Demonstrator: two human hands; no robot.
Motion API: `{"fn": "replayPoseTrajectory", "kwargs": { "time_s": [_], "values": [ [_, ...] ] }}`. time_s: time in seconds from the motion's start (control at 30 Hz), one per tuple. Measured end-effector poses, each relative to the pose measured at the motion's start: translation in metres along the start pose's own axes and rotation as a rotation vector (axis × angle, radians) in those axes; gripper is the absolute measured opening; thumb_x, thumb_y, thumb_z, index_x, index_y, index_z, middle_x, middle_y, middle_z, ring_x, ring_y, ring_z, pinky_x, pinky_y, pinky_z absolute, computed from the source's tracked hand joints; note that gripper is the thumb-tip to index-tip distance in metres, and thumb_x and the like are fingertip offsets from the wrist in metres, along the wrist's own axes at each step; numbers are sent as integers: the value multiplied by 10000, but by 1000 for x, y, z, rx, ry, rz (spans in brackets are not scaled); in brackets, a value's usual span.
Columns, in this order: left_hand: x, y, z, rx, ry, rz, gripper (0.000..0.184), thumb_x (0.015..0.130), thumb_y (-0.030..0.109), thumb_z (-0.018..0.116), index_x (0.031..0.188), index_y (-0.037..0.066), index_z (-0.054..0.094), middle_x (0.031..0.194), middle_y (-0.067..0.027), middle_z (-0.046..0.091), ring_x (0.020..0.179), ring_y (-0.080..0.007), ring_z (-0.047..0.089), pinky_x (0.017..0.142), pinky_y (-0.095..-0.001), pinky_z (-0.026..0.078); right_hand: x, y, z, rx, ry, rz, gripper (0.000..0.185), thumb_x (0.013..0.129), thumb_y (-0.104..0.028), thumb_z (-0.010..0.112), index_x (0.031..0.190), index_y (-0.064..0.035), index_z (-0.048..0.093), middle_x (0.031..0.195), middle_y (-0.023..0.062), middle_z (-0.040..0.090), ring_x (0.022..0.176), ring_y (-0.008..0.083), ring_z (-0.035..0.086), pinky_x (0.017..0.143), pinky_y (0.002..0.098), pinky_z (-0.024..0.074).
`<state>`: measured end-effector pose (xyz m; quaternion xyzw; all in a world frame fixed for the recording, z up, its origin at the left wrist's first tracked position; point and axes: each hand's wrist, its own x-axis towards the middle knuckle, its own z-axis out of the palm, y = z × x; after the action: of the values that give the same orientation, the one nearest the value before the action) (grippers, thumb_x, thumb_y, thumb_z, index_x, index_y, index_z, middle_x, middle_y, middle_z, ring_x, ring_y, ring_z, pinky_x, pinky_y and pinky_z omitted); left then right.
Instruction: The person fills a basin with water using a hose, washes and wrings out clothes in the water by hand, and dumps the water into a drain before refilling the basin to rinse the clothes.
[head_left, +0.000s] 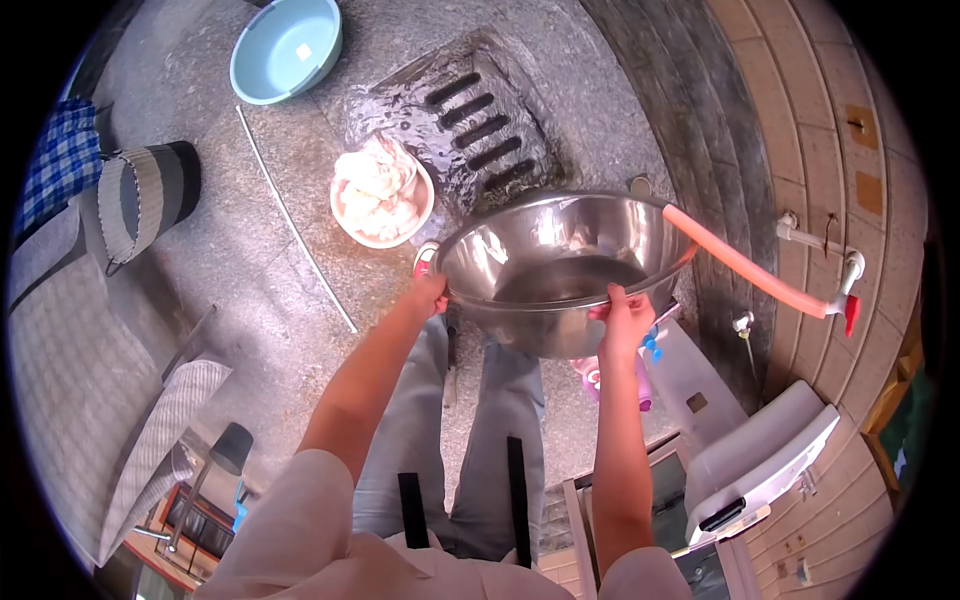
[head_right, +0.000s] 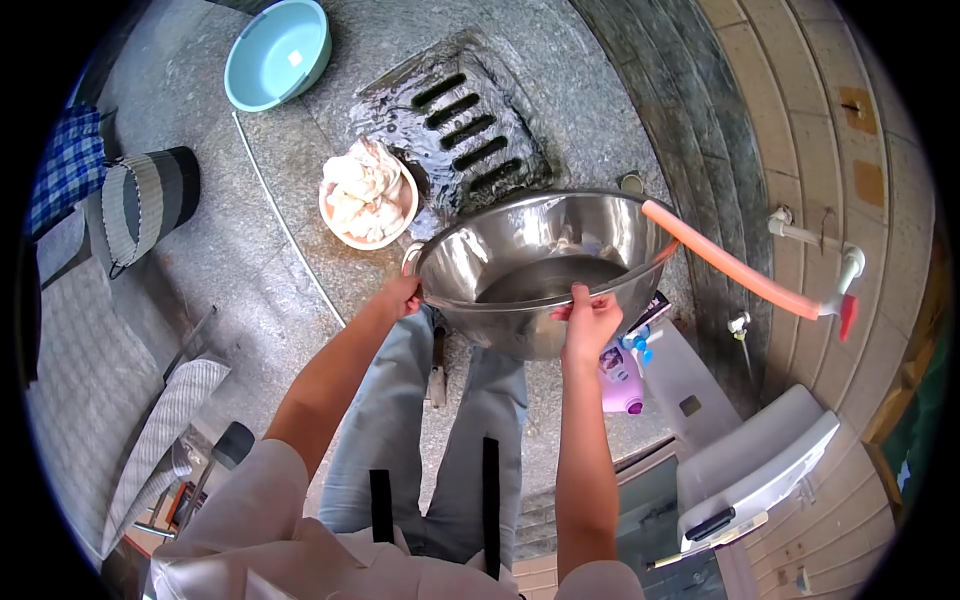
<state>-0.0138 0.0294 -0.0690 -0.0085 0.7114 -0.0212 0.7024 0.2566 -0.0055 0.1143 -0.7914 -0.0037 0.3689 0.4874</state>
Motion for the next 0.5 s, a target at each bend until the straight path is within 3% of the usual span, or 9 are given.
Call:
{"fn": "replayPoseTrajectory", "kwargs": {
  "time_s": [0.17, 0.23, 0.33, 0.5],
  "values": [
    [14, -20, -7, 17, -67, -89, 160, 799, 144, 488, 650, 104, 448, 488, -3, 390, 344, -76, 294, 304, -220, 209, -12, -7, 2, -59, -27, -18, 230, 765, -82, 596, 656, -6, 409, 533, 106, 507, 404, 177, 535, 368, 283, 466],
    [12, -18, -3, 82, -42, -155, 294, 832, 187, 465, 568, 143, 344, 468, 25, 300, 363, -69, 224, 324, -206, 155, -14, -7, 2, -43, -13, -8, 227, 767, -87, 598, 668, -3, 412, 532, 107, 509, 404, 179, 538, 369, 282, 468],
    [19, -18, -7, 16, -70, -197, 202, 810, 184, 513, 646, 112, 421, 499, 9, 370, 349, -68, 286, 310, -216, 216, -15, -7, -3, -23, -5, 0, 225, 773, -97, 600, 688, 0, 416, 531, 109, 513, 406, 184, 545, 369, 280, 471],
    [23, -19, -1, 60, -57, -155, 172, 800, 182, 506, 664, 116, 427, 510, 8, 377, 352, -65, 287, 312, -208, 215, -14, -7, -14, -15, 0, -7, 212, 785, -99, 594, 699, -2, 427, 531, 110, 518, 400, 177, 538, 368, 279, 470]
  ]
}}
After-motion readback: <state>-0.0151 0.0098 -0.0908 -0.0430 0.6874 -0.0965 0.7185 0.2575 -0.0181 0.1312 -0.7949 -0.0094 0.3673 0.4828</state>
